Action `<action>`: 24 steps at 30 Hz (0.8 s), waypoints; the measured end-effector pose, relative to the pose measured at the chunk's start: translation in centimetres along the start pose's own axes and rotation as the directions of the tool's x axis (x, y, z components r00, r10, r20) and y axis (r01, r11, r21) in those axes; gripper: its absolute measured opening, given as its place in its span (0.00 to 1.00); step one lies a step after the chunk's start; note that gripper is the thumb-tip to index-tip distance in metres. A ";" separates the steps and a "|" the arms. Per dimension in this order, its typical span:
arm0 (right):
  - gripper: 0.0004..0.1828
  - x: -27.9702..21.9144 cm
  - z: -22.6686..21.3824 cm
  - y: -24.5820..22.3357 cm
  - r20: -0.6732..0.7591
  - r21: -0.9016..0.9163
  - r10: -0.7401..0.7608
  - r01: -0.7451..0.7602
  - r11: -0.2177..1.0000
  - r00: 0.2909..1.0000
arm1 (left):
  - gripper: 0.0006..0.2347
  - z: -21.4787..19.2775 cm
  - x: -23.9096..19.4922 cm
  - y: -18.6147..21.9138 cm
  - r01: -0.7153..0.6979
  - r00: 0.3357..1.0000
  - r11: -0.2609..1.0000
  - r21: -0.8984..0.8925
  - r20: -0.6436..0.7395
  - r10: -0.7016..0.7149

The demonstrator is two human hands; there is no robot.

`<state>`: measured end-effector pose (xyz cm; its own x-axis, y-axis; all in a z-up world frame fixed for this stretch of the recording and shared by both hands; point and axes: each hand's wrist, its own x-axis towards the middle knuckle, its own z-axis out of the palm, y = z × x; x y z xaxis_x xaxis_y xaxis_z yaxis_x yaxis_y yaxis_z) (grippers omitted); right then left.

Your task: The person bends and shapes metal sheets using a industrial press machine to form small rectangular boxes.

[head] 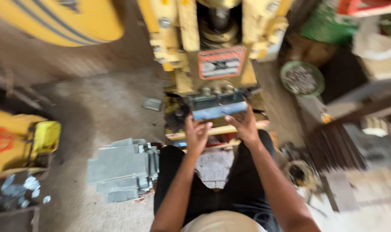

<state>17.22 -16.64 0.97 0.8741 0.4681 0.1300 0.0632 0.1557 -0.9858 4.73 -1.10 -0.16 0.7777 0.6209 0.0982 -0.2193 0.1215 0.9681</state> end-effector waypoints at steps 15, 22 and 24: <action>0.20 -8.4 -3.4 4.7 -0.145 0.404 0.497 -0.407 0.819 0.856 | 0.35 -4.8 -11.0 -0.8 0.249 0.905 0.911 0.329 0.256 -0.340; 0.30 -12.6 -9.1 6.1 0.002 0.481 0.625 -0.549 0.683 0.780 | 0.36 -3.9 -13.9 -1.3 0.272 0.882 0.938 0.214 0.335 -0.332; 0.36 -13.7 -10.4 6.1 -0.032 0.475 0.621 -0.535 0.699 0.783 | 0.33 -3.8 -13.4 -0.8 0.254 0.866 0.933 0.256 0.369 -0.337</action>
<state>10.63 -31.16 -7.90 0.7393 0.4357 -0.5134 -0.6518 0.2714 -0.7082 -7.73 -6.57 -3.18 0.9649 0.2114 -0.1561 0.1437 0.0728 0.9869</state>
